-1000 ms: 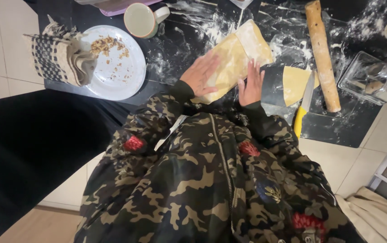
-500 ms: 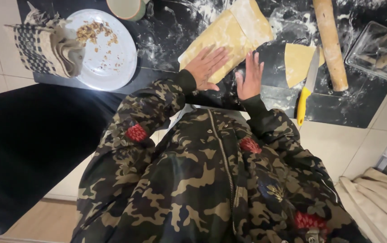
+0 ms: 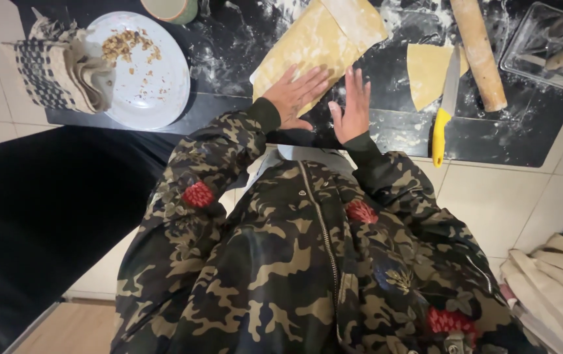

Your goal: Rolling out dough and filling it with meat to make dumplings using a mold.

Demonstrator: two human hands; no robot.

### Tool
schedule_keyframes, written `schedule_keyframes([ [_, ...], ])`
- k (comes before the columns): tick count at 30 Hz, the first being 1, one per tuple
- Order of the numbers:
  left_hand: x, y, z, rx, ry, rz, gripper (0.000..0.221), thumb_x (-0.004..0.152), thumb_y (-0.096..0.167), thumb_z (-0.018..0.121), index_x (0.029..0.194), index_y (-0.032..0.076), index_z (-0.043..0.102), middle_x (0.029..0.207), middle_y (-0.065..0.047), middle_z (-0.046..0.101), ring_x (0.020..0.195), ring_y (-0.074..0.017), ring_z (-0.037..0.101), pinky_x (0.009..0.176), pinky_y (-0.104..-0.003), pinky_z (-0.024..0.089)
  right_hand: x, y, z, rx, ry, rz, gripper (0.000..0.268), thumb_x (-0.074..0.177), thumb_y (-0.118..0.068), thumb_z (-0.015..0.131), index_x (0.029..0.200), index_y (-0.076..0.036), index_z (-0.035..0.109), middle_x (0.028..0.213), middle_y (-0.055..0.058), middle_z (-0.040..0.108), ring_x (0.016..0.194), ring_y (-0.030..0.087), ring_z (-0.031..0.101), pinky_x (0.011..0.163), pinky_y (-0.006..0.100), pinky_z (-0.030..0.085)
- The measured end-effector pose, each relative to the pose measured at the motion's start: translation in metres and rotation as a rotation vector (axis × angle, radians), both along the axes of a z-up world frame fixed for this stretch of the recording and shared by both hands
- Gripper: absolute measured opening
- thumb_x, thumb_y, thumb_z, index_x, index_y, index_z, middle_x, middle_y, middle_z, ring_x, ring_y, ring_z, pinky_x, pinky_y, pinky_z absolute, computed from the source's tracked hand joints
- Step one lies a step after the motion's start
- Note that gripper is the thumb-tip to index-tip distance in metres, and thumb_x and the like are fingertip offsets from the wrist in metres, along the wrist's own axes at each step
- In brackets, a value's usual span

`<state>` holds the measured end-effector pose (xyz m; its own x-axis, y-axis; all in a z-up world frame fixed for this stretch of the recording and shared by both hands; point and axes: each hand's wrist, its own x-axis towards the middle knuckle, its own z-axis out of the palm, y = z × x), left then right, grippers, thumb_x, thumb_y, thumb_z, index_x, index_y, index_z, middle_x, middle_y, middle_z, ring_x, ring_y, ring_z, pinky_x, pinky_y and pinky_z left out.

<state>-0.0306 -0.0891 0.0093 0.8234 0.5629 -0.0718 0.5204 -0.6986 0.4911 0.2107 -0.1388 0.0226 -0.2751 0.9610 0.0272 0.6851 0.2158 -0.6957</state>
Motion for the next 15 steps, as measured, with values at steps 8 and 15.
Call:
schedule_keyframes([
  [8,0.004,-0.009,0.000,0.073,-0.055,0.012,0.117,0.079,0.065,0.071,0.166,0.005,0.020,0.173,-0.013,0.018,0.161,-0.0303,0.015,0.127,-0.057,0.016,0.005,-0.007,0.008,0.020,0.014,0.009,0.075,0.105,-0.015,0.063,0.165,0.002,0.020,0.172,0.020,0.027,0.162,0.043,0.020,0.131,0.059,0.013],
  [15,0.022,-0.023,-0.002,0.053,0.000,0.147,0.103,0.093,0.060,0.064,0.164,0.002,0.020,0.172,-0.015,0.018,0.159,-0.0290,0.016,0.123,-0.058,0.017,0.006,-0.013,-0.005,0.006,0.019,-0.012,0.075,0.105,-0.016,0.063,0.164,0.001,0.021,0.171,0.020,0.029,0.161,0.042,0.021,0.131,0.059,0.014],
])
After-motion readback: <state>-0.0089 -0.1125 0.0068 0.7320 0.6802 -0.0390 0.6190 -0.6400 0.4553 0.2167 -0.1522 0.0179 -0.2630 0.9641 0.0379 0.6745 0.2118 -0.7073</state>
